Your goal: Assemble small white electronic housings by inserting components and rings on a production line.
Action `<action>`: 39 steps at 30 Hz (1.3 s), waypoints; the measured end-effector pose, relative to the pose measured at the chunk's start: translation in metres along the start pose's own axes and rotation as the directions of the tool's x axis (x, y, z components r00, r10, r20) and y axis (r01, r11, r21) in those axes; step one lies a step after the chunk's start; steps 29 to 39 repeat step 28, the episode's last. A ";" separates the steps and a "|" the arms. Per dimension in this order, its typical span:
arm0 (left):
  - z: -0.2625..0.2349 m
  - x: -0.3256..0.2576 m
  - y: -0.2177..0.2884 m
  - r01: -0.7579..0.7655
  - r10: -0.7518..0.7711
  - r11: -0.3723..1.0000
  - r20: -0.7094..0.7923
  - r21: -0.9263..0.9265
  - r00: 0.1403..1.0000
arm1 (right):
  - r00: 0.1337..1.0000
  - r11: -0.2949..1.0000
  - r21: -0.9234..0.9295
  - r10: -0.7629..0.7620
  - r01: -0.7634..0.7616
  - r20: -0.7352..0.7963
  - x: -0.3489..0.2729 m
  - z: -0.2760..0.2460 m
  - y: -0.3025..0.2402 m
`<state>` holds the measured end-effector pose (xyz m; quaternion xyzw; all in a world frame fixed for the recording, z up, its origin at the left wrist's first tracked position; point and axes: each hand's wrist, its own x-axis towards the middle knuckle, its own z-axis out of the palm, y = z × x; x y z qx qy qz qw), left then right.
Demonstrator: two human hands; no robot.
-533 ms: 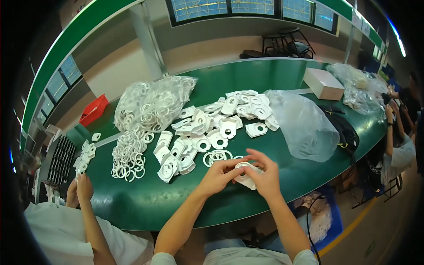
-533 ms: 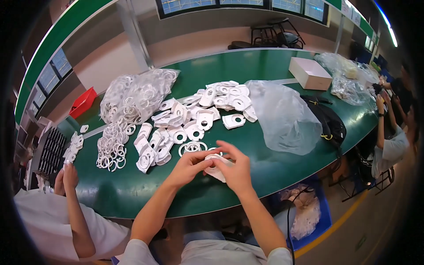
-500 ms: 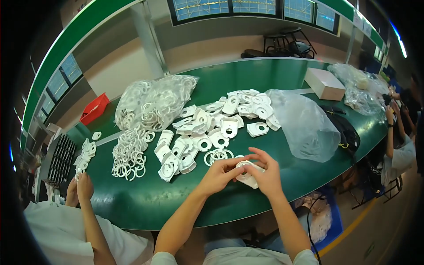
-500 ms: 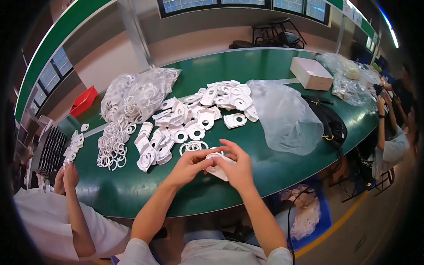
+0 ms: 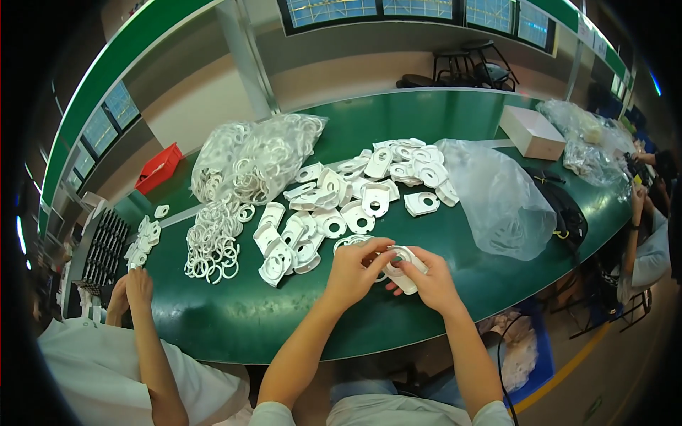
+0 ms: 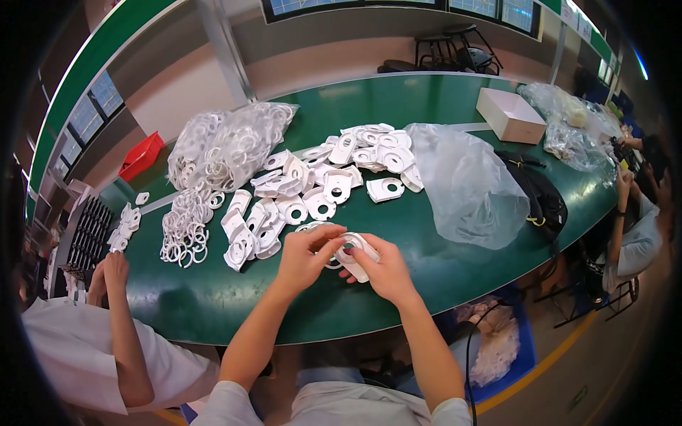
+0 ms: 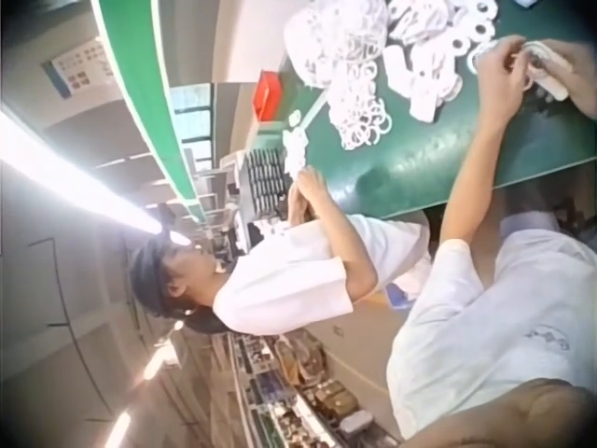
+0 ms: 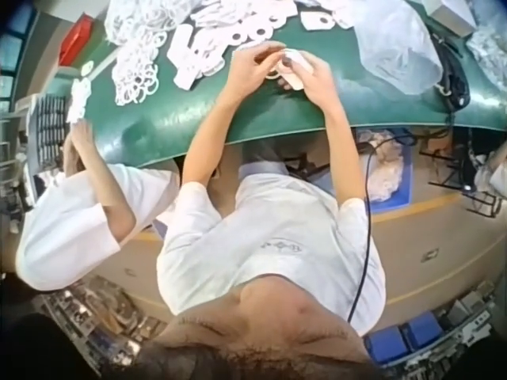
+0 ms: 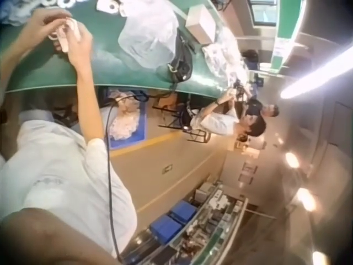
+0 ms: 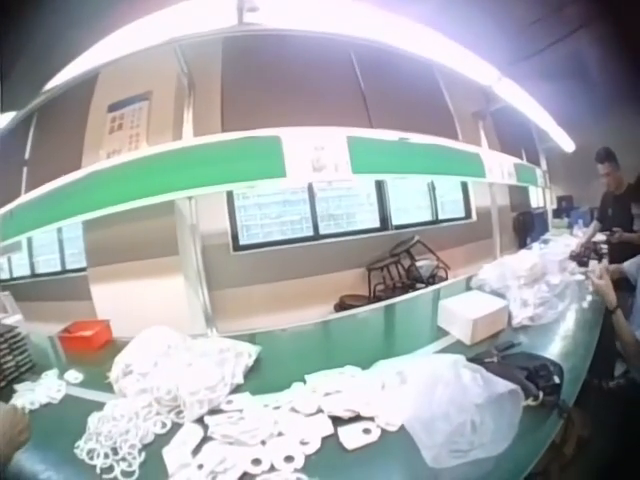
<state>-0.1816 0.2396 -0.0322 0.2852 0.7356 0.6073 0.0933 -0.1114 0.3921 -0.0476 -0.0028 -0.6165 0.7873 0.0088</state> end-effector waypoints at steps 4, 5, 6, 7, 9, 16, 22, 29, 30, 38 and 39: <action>-0.024 0.004 -0.011 -0.269 0.319 0.851 -0.037 0.451 0.947 | 0.989 0.999 0.042 -0.018 0.025 -0.148 -0.001 -0.013 0.009; -0.031 0.001 -0.013 -0.260 0.249 0.830 0.089 0.494 0.964 | 0.979 0.996 0.071 -0.036 0.051 -0.198 -0.002 -0.015 0.008; -0.034 -0.001 -0.014 -0.257 0.168 0.805 0.211 0.534 0.963 | 0.980 0.996 0.075 -0.036 0.052 -0.198 -0.001 -0.017 0.009; -0.031 -0.003 -0.012 -0.253 0.120 0.769 0.256 0.588 0.959 | 0.967 0.991 0.121 -0.025 0.057 -0.254 0.000 -0.019 0.012; -0.018 -0.006 -0.015 -0.240 0.096 0.767 0.263 0.595 0.960 | 0.945 0.975 0.203 -0.014 0.085 -0.328 0.001 -0.022 0.016; -0.028 0.004 -0.015 -0.113 0.055 0.915 0.156 0.388 0.986 | 0.956 0.981 0.176 -0.022 0.077 -0.291 0.000 -0.027 0.020; -0.046 0.014 -0.034 0.160 -0.189 0.972 -0.169 -0.172 0.967 | 0.964 0.978 0.202 -0.003 0.059 -0.266 -0.001 -0.024 0.015; -0.036 0.014 -0.047 0.223 -0.301 0.857 -0.099 -0.465 0.948 | 0.977 0.978 0.206 0.032 0.013 -0.213 -0.002 -0.021 0.011; -0.036 0.014 -0.047 0.223 -0.301 0.857 -0.099 -0.465 0.948 | 0.977 0.978 0.206 0.032 0.013 -0.213 -0.002 -0.021 0.011; -0.036 0.014 -0.047 0.223 -0.301 0.857 -0.099 -0.465 0.948 | 0.977 0.978 0.206 0.032 0.013 -0.213 -0.002 -0.021 0.011; -0.036 0.014 -0.047 0.223 -0.301 0.857 -0.099 -0.465 0.948 | 0.977 0.978 0.206 0.032 0.013 -0.213 -0.002 -0.021 0.011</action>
